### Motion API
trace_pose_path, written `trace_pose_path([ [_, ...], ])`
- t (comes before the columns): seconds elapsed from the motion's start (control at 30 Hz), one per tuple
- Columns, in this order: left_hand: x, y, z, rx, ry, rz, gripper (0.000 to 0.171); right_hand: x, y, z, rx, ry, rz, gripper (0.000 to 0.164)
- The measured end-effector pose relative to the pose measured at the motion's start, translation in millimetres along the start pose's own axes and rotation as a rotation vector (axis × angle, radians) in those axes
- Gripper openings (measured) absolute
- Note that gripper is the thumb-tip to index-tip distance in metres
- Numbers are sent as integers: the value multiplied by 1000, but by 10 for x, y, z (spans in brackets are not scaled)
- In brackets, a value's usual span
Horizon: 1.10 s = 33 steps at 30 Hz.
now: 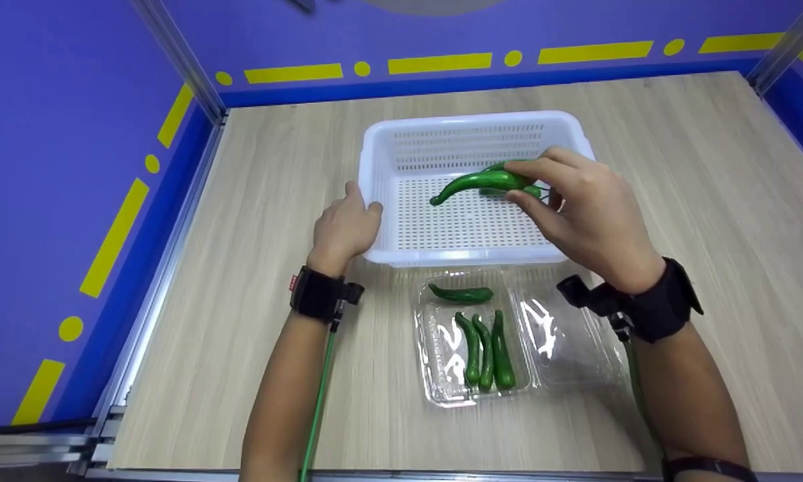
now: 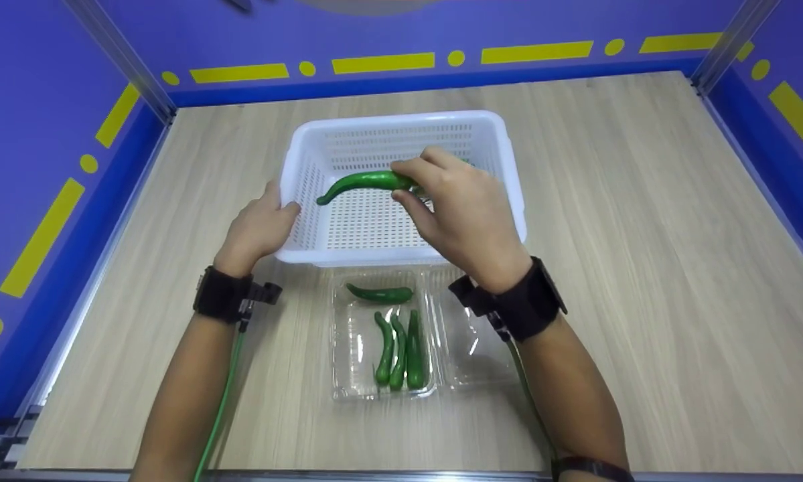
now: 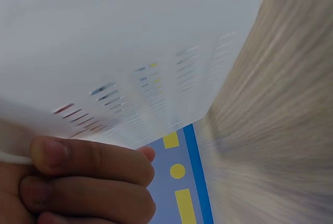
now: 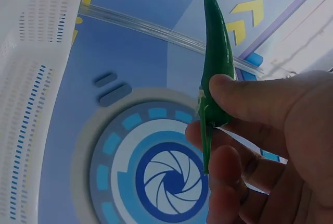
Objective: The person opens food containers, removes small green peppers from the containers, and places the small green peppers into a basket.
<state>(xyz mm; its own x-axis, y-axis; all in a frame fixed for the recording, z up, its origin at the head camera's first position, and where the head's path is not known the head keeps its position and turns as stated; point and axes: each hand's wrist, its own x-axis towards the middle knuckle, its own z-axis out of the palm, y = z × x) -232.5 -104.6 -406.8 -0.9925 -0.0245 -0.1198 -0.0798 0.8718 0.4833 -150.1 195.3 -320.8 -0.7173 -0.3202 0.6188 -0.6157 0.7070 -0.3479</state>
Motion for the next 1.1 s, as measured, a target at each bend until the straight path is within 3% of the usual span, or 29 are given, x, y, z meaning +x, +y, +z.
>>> trace_pose_path([
  [0.63,7,0,-11,3,-17,10,56,28,221,-90,-48,58,132,29],
  [1.1,7,-17,-3,-5,-14,5,56,71,476,-49,-78,95,224,30],
])
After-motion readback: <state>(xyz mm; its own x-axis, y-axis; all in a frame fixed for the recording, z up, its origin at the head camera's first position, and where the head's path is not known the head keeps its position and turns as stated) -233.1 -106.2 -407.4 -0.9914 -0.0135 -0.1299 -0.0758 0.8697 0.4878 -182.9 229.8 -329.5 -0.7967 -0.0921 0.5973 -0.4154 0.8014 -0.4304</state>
